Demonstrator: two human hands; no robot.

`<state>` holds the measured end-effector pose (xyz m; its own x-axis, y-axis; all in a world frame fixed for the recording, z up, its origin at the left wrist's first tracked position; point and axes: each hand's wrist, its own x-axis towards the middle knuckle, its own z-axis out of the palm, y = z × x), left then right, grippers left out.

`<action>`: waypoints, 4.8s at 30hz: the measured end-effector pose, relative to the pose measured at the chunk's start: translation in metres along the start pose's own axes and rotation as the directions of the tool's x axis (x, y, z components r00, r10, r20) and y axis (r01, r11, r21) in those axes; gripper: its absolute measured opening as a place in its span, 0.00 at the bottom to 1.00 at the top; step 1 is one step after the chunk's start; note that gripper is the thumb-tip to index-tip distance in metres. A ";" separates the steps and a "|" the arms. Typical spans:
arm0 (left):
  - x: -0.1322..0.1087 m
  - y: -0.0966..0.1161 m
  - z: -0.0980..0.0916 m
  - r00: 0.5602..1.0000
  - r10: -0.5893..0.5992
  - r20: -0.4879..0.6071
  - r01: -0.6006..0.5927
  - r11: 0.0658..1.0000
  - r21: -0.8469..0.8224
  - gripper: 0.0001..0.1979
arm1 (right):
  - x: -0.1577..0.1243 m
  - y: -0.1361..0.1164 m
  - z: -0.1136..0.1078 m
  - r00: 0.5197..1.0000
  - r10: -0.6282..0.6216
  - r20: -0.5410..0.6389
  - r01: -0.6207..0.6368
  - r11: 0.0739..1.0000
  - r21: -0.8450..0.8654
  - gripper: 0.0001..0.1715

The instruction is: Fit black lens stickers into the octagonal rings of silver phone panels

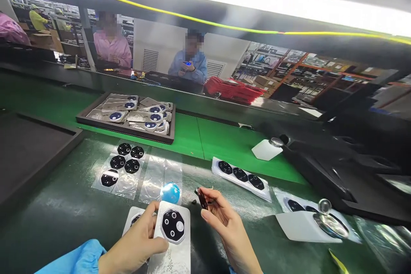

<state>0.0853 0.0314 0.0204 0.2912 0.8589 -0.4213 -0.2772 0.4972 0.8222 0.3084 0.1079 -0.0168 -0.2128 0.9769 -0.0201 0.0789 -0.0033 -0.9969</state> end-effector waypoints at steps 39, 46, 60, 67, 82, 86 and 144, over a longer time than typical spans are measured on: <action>0.002 -0.002 -0.002 1.000 0.012 -0.003 -0.012 1.000 0.000 0.29 | -0.005 -0.005 0.005 0.998 -0.011 0.062 0.014 0.999 -0.044 0.26; 0.003 -0.002 -0.002 0.999 0.043 0.002 -0.043 0.999 0.006 0.28 | -0.005 -0.008 0.006 0.997 -0.055 0.056 0.059 0.994 -0.090 0.24; 0.003 -0.002 -0.001 0.999 0.054 -0.002 -0.054 0.998 -0.014 0.29 | -0.006 -0.002 0.006 0.994 -0.088 0.056 0.095 0.987 -0.127 0.24; 0.001 0.005 0.001 1.000 0.010 -0.014 -0.010 1.000 0.001 0.30 | -0.006 0.002 0.005 0.992 -0.114 0.057 0.121 0.982 -0.146 0.24; -0.001 0.009 0.001 1.000 -0.017 -0.013 0.017 1.000 -0.005 0.29 | -0.006 -0.010 0.007 0.993 -0.110 0.040 0.115 0.977 -0.178 0.23; -0.001 0.007 0.001 1.000 -0.008 -0.003 0.008 1.000 0.007 0.29 | -0.011 -0.018 0.012 0.982 -0.174 0.073 0.187 0.949 -0.254 0.21; 0.002 -0.008 0.000 0.994 0.105 0.040 -0.107 0.993 0.042 0.24 | -0.030 -0.022 0.035 0.858 -0.316 0.404 0.485 0.758 -0.436 0.31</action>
<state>0.0884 0.0288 0.0131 0.2973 0.9007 -0.3168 -0.2682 0.3973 0.8776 0.2789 0.0708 0.0026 -0.6013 0.7531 0.2670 0.3817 0.5643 -0.7320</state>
